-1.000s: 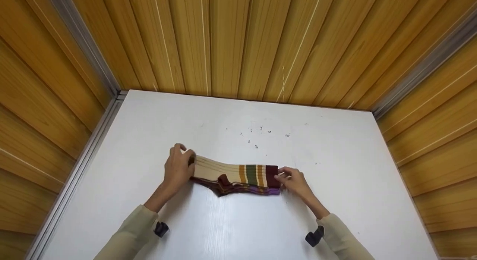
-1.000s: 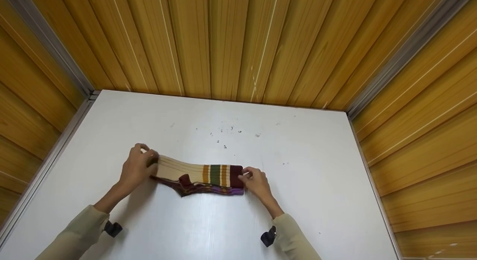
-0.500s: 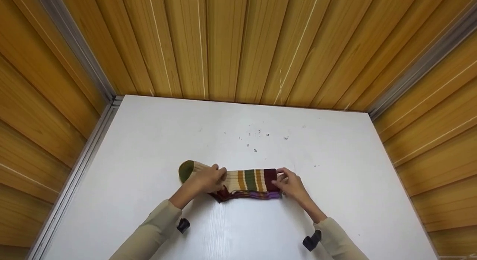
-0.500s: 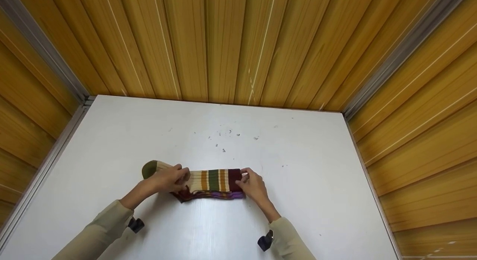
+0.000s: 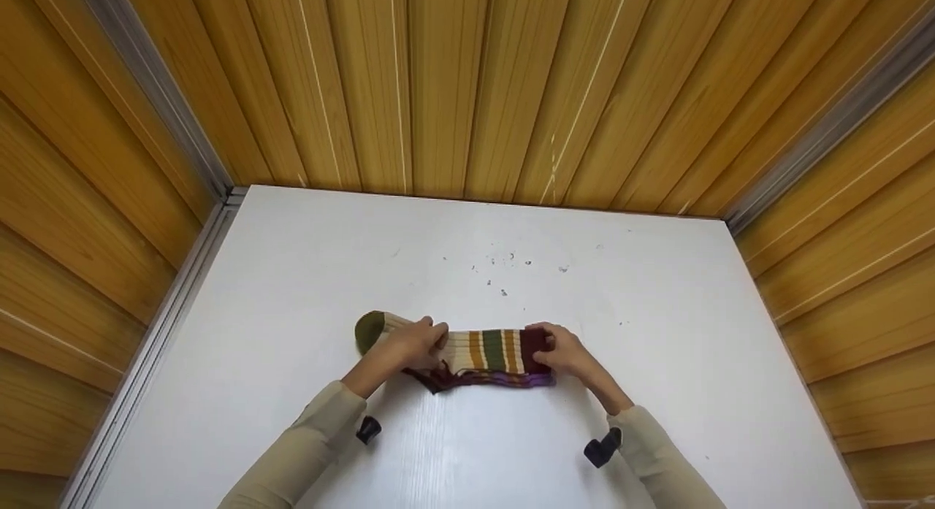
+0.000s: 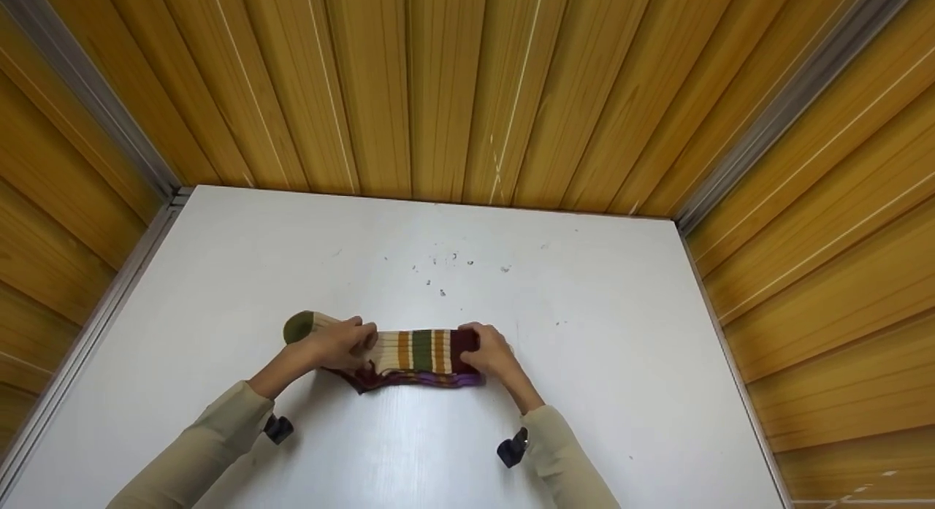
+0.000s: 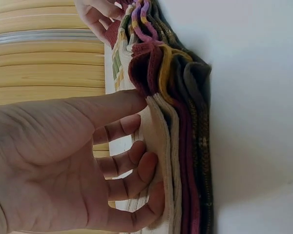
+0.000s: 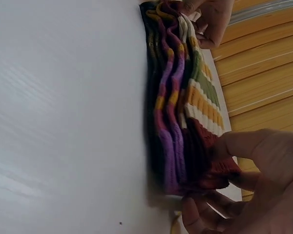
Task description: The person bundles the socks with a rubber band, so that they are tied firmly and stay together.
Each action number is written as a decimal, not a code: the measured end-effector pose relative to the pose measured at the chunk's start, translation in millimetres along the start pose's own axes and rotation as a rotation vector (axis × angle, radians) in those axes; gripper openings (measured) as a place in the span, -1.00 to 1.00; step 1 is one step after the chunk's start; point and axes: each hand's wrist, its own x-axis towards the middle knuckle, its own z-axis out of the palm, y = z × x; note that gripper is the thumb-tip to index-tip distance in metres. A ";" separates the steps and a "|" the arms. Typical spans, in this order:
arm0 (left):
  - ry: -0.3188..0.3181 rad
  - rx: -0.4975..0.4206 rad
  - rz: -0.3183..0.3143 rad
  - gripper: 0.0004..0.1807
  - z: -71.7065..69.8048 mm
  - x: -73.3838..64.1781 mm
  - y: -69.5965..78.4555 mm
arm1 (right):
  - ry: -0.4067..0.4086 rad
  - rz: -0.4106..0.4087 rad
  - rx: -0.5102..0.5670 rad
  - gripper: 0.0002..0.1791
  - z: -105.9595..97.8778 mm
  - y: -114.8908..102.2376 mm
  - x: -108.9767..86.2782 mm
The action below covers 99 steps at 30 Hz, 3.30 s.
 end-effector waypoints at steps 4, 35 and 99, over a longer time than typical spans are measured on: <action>0.029 0.008 -0.008 -0.72 1.7 -1.7 1.9 | -0.140 -0.018 -0.037 -0.46 -10.1 -4.1 3.9; -0.028 -0.582 0.264 -0.47 48.5 63.7 10.9 | -0.009 0.029 0.212 -0.55 -3.3 -37.1 -8.2; -0.192 -0.806 0.270 -0.53 47.8 64.8 1.7 | 0.444 -0.223 -0.579 -0.71 7.1 43.7 -24.0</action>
